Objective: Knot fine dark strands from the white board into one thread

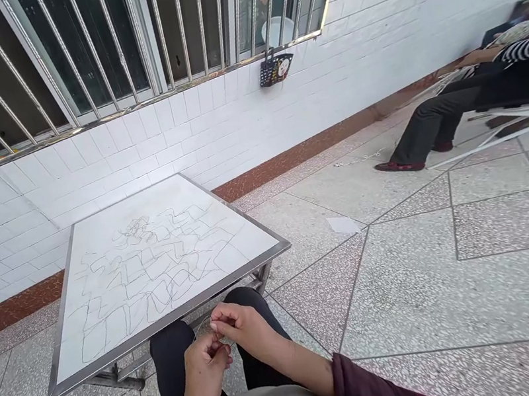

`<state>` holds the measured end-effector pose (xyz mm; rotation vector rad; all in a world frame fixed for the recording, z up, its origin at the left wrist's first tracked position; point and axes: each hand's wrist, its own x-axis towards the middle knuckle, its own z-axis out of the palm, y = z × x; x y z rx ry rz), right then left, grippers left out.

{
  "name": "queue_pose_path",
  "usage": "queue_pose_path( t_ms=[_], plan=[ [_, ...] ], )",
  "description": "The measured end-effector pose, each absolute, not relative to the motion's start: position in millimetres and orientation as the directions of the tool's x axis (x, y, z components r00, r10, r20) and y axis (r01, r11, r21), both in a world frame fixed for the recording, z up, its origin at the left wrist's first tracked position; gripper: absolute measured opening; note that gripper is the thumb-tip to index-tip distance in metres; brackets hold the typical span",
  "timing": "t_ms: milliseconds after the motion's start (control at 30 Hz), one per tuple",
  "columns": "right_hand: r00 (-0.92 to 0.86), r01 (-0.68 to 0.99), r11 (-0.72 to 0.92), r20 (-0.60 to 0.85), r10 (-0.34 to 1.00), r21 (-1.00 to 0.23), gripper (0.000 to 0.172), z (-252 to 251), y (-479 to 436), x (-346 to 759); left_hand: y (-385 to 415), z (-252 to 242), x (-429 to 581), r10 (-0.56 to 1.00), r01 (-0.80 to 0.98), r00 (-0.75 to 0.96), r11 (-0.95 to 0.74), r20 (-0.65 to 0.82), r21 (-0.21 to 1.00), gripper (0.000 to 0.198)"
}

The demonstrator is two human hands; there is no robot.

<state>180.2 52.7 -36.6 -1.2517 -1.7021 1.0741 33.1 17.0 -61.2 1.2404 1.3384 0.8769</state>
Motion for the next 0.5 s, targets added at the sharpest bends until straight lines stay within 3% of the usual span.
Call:
queue_pose_path(
  t_ms=[133,267,367,433,500],
  plan=[
    [-0.228,0.232,0.078,0.024,0.973,-0.97,0.013,-43,61,185,24,-68,36,0.938,0.05,0.196,0.281,-0.285,0.958,0.05],
    [-0.18,0.197,0.062,0.026,0.983,-0.978,0.017,-40,89,206,35,-84,22,0.943,0.19,0.225,0.203,-0.244,0.961,0.058],
    [-0.073,0.371,0.062,0.038,0.997,-0.926,0.022,-26,133,236,41,-106,-2,0.975,0.471,0.22,-0.085,-0.024,0.878,0.041],
    [0.003,0.577,0.028,0.037,0.999,-0.816,0.024,-15,170,258,42,-126,-20,0.953,0.634,0.249,-0.295,0.171,0.715,0.031],
    [0.058,0.647,-0.009,0.038,0.998,-0.762,0.022,-6,209,278,41,-147,-35,0.905,0.732,0.278,-0.417,0.323,0.539,0.029]
  ],
)
